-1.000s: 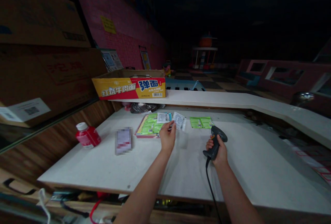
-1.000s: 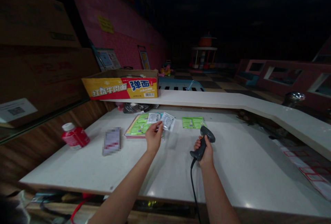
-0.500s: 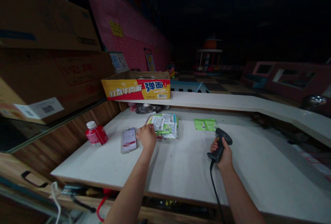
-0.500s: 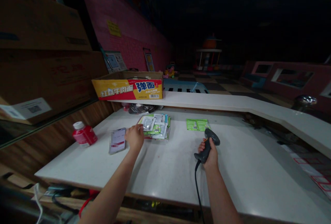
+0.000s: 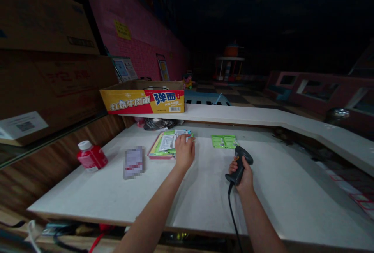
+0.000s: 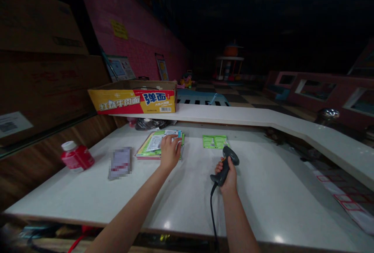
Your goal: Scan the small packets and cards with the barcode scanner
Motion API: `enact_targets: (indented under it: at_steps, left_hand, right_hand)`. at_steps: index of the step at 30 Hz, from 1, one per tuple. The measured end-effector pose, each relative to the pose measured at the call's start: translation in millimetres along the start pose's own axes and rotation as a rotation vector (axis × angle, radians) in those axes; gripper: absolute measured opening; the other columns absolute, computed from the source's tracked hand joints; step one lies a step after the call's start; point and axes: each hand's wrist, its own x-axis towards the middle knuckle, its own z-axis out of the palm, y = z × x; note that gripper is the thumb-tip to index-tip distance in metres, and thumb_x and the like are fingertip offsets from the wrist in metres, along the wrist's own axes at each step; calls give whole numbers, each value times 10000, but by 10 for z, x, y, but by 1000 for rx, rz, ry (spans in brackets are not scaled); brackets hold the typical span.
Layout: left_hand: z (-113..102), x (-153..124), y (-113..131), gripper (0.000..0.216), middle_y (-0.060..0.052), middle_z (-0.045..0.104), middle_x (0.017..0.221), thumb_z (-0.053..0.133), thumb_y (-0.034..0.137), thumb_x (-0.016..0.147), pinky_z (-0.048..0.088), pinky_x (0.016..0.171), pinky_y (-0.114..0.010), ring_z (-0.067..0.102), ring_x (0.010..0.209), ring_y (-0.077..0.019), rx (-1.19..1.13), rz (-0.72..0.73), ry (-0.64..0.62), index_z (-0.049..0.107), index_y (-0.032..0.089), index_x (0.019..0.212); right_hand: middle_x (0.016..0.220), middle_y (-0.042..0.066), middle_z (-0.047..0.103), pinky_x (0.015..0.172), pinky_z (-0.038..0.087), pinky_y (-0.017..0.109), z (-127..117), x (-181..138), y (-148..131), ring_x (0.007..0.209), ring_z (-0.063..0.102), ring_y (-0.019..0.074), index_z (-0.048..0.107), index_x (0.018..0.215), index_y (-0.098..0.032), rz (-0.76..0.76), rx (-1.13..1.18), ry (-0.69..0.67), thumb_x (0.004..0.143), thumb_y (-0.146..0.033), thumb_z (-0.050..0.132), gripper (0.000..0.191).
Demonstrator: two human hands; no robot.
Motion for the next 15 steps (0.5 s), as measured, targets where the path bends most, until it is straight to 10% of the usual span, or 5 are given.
enact_targets:
  at_steps: [8,15]
  left_hand:
    - [994,168,409,233,-128,647,977,556,142,800,401,961,-389,560,1012,-266,-70,-118,-373,704,168,978]
    - [1698,456,682,107,-120,690,890,621,212,759,403,963,-393,611,983,-264,-107,-209,-421,721,186,786]
  right_hand:
    - [550,-74,460,381,392,185,45,56,13,421,446,72,546,790,-205,-15,16,48,656,-499,766,391]
    - [562,-75,444,379,389,205,50,98,50,421,434,83,542,803,-223,-83,8,90,677,-546,721,390]
